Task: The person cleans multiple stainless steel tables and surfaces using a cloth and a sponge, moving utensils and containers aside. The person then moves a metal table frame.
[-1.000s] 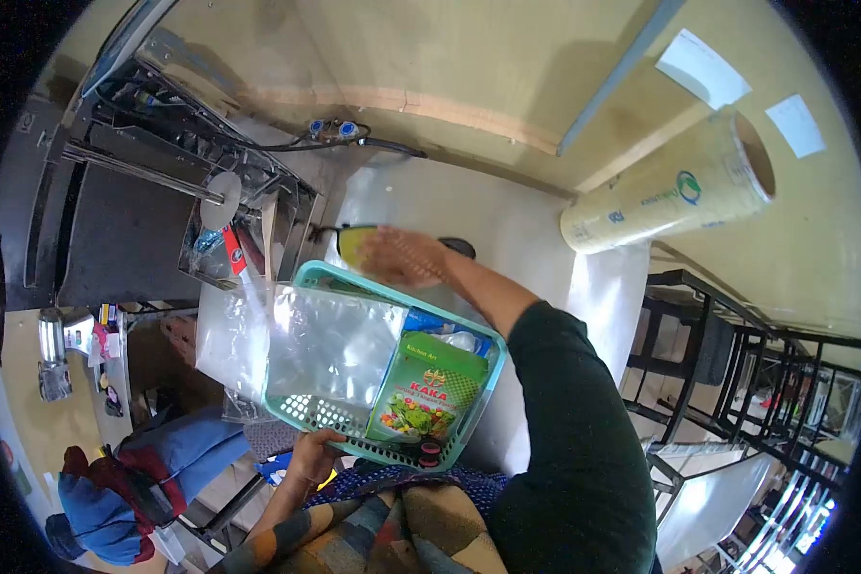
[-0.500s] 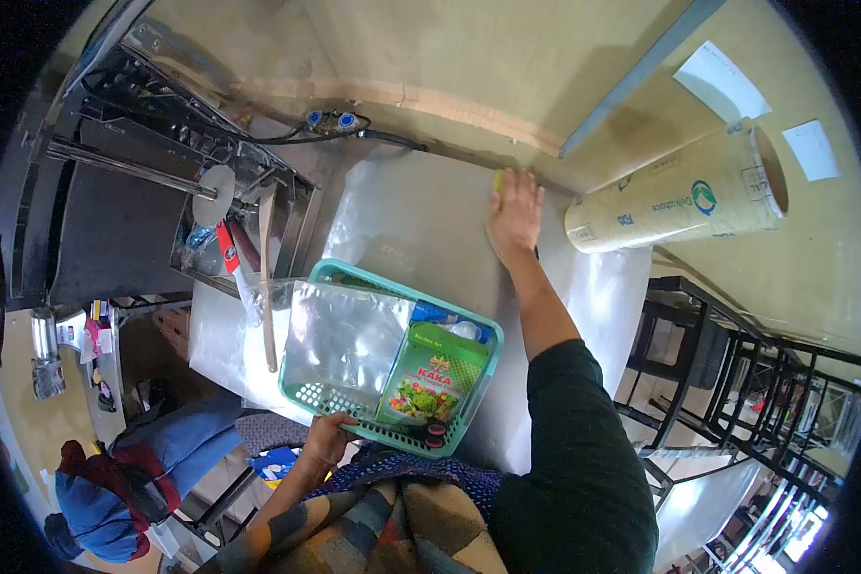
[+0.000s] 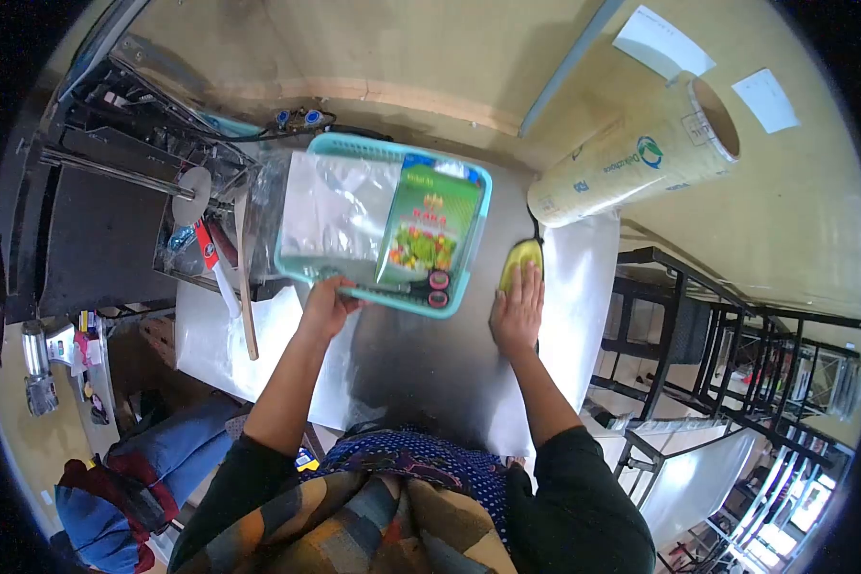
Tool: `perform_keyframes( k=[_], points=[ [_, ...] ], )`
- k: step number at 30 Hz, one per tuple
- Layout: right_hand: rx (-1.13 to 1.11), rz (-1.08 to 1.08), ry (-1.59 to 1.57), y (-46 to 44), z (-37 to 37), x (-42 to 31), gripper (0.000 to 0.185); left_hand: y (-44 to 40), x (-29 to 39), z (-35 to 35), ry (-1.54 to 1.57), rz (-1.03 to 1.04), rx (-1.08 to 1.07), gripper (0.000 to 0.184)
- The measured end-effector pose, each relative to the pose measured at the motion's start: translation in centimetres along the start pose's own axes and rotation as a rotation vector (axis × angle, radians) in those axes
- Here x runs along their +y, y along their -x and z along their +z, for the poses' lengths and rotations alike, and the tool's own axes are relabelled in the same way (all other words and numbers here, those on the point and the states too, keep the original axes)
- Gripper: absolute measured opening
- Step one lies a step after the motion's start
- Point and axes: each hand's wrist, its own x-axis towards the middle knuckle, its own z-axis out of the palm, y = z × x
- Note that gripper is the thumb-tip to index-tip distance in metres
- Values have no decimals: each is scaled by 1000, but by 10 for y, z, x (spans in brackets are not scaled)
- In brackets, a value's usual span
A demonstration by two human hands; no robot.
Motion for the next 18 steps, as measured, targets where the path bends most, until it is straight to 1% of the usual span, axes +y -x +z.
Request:
perform_keyframes(
  k=[1,2,3,4,5,7,8,9,10,11,12,13,14,16,17,18],
  points=[
    [-9,37,-14,14,-4,5,61,-8,3,2,34,-10,-1,23],
    [-18,71,-31,27,-8,9,62,-4,9,7,36,-6,4,23],
    [-33,103,-29,37,-11,14,64,8,19,17,-14,-3,-52,33],
    [-37,88,-37,47,-14,19,64,23,29,26,-61,2,-105,43],
    [-31,109,-16,56,-15,23,64,47,33,30,-117,37,-16,57],
    [-18,139,13,69,-16,32,64,75,16,-8,-440,389,126,63],
    [-12,154,22,74,-16,35,64,91,2,-34,-659,646,227,65],
    [-3,151,26,77,-17,37,63,103,-18,-67,-720,861,380,64],
    [-8,151,19,76,-17,37,63,114,-29,-99,-779,983,546,64],
    [-4,148,22,77,-17,38,63,126,-32,-116,-882,1011,759,64],
    [0,148,28,78,-18,38,62,131,-34,-142,-943,1078,916,59],
    [8,136,34,78,-17,38,63,138,-42,-165,-938,1026,1072,58],
    [7,133,34,77,-16,39,63,145,-49,-168,-946,992,1095,58],
    [-10,142,55,78,-15,41,62,150,-71,-190,-1098,1018,1008,61],
    [6,136,44,78,-15,40,62,143,-71,-200,-1095,1014,1027,61],
    [-2,116,32,77,-17,40,62,134,-64,-214,-819,978,1137,61]
  ],
)
